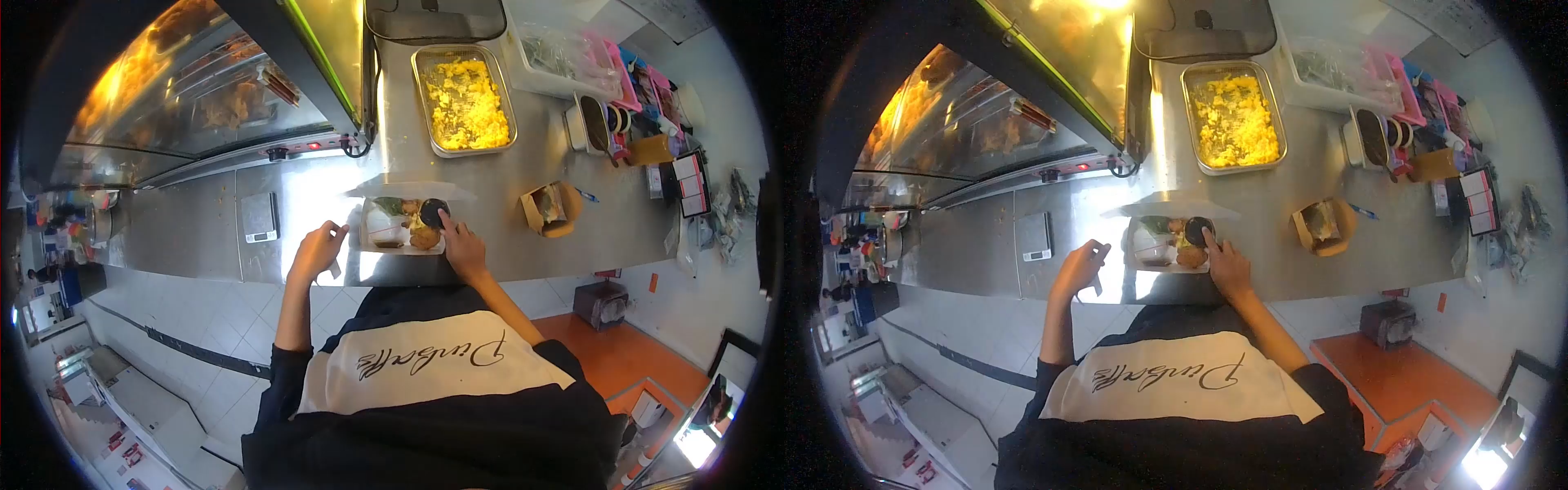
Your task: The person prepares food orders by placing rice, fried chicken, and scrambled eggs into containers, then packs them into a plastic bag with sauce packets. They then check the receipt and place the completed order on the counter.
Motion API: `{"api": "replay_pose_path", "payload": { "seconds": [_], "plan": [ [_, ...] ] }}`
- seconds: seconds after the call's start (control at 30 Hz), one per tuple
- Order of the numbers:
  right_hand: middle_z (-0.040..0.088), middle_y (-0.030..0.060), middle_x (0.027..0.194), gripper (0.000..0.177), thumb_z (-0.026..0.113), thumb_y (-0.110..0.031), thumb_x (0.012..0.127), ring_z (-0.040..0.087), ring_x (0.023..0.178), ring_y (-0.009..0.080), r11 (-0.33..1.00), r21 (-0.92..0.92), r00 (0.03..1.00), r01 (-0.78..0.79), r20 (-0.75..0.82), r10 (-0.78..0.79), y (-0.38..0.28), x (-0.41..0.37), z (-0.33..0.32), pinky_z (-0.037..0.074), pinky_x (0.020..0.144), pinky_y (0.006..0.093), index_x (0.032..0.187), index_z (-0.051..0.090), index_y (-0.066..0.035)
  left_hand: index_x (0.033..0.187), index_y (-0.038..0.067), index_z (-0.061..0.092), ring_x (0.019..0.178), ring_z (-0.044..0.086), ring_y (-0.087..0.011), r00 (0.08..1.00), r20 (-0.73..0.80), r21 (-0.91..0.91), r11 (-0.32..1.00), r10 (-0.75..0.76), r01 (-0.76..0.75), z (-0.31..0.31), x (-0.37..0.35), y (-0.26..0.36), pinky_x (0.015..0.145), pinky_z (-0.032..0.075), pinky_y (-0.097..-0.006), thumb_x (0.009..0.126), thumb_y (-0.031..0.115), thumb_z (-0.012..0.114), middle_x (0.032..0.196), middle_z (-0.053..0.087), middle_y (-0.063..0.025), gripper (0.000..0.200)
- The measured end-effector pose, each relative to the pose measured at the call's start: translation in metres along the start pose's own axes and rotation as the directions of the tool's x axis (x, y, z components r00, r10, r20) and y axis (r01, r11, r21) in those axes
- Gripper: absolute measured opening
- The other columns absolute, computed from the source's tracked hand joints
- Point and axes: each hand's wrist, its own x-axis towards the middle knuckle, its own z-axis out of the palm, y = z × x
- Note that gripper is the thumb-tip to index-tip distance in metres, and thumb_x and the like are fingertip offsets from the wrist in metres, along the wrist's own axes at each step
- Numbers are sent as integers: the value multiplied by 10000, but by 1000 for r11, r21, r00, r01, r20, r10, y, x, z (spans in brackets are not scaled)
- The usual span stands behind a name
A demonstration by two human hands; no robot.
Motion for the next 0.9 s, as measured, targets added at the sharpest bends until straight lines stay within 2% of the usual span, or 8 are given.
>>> {"api": "replay_pose_path", "payload": {
  "seconds": [0.1,0.2,0.3,0.4,0.57,0.7,0.83,0.9],
  "plan": [
    [627,145,868,390,437,-209,945,599,687,326,918,326,928,224,-359,-99,5,1,-16,493,620,406,1322,408,-114,948,9,598,766,645,-311,1000,-24,-172,985,-1,-3,-7,-7,2,702,482,-367,910,382,517,810,657,-190,384],
    [617,128,804,402,490,-231,932,592,664,326,610,788,933,-86,-151,327,14,4,-52,495,656,381,1306,428,-98,945,9,594,765,646,-311,990,-139,-206,977,29,-57,-5,-2,0,695,481,-369,918,363,513,803,660,-180,364],
    [572,142,888,434,526,-169,918,569,801,288,492,812,898,-312,84,431,22,64,-109,459,753,340,1298,401,-2,946,8,593,761,644,-318,980,-197,-233,969,37,-84,-6,5,16,691,480,-373,917,340,524,798,658,-180,340],
    [553,169,1033,449,576,-219,885,532,993,335,984,165,980,-74,-173,102,59,134,-93,443,860,384,1284,431,-72,946,7,594,772,637,-324,961,-263,-250,956,85,-153,-2,15,31,687,478,-377,921,310,525,807,651,-185,311],
    [468,140,1218,461,612,-134,812,433,1164,355,955,-61,799,289,-534,-276,41,284,-125,361,981,429,1251,482,-78,1023,51,518,778,578,-363,903,-421,-279,936,80,-213,-2,15,60,697,464,-428,955,244,448,943,520,-189,216],
    [517,98,1202,492,675,-253,773,417,1213,317,910,-311,869,276,-323,-374,42,413,-96,332,1021,435,1222,519,-127,1018,54,509,781,560,-359,891,-447,-237,951,76,-199,17,22,52,684,461,-427,949,244,453,922,503,-183,209],
    [651,73,956,300,692,-317,755,636,888,300,925,-283,967,255,64,-247,54,477,-50,499,774,443,1020,610,-202,959,21,538,780,551,-326,819,-571,-245,939,63,-243,29,13,38,694,450,-398,939,219,483,863,521,-170,207],
    [669,63,857,185,669,-295,781,654,768,300,893,-238,897,382,-135,-420,59,467,-53,512,652,442,928,626,-191,939,-2,542,799,540,-297,813,-582,-324,922,-18,-212,31,6,27,718,439,-370,932,193,501,856,524,-158,199]
  ]
}}
